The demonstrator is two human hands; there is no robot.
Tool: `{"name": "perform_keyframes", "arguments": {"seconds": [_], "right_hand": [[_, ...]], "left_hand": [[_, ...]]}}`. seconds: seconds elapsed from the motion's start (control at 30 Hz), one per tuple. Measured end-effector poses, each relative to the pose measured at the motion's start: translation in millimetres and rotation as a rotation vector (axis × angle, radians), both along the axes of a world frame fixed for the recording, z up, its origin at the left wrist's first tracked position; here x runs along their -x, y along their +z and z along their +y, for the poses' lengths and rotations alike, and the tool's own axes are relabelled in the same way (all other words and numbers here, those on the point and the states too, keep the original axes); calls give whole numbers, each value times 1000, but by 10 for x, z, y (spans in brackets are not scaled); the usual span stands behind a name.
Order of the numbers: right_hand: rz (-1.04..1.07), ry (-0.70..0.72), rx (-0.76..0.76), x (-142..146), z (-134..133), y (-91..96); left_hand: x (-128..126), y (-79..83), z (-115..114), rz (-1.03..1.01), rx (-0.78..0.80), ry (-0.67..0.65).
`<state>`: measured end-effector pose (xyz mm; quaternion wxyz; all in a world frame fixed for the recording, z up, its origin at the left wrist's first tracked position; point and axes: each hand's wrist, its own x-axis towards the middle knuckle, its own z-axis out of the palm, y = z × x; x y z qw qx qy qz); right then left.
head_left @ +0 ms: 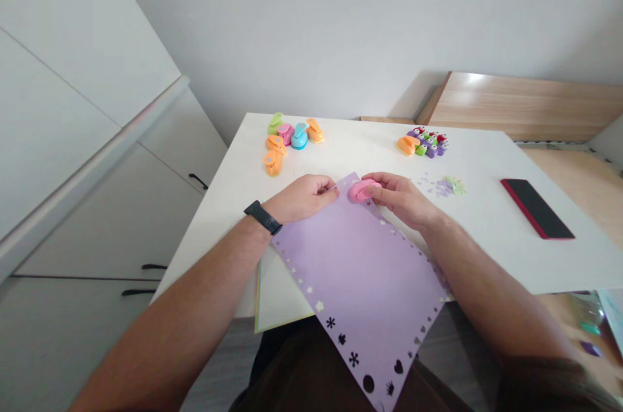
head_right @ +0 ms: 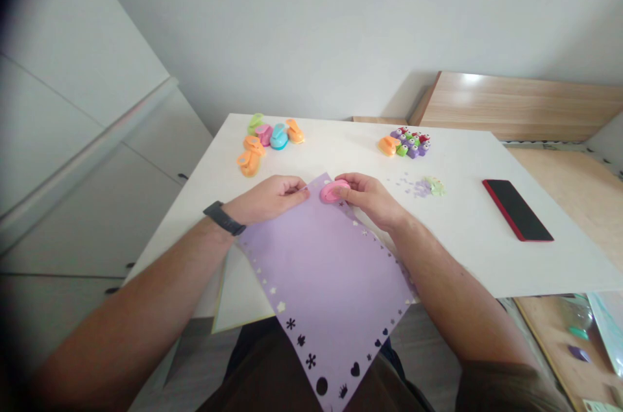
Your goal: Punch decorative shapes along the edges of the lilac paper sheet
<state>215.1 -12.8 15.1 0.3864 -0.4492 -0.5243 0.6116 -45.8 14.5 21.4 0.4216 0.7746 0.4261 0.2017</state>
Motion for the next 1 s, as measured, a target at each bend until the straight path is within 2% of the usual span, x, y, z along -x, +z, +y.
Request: {"name": "perform_keyframes", "arguments": {"seconds": [0.2,0.47,0.73,1.0], "right_hand": [[-42,7,-18,-8,12,0],[-22,-44,-66,-36,60,-131],[-91,-34,-105,-19,35,-80],[-48,-82,-45,-38,62,-117]], "left_hand": [[-6,1,-3,12,-21,-8],[-7,-8,6,21,-32,-4],[-13,-19,11,32,-38,-24],[-24,2,-4,37,-28,-30]]}}
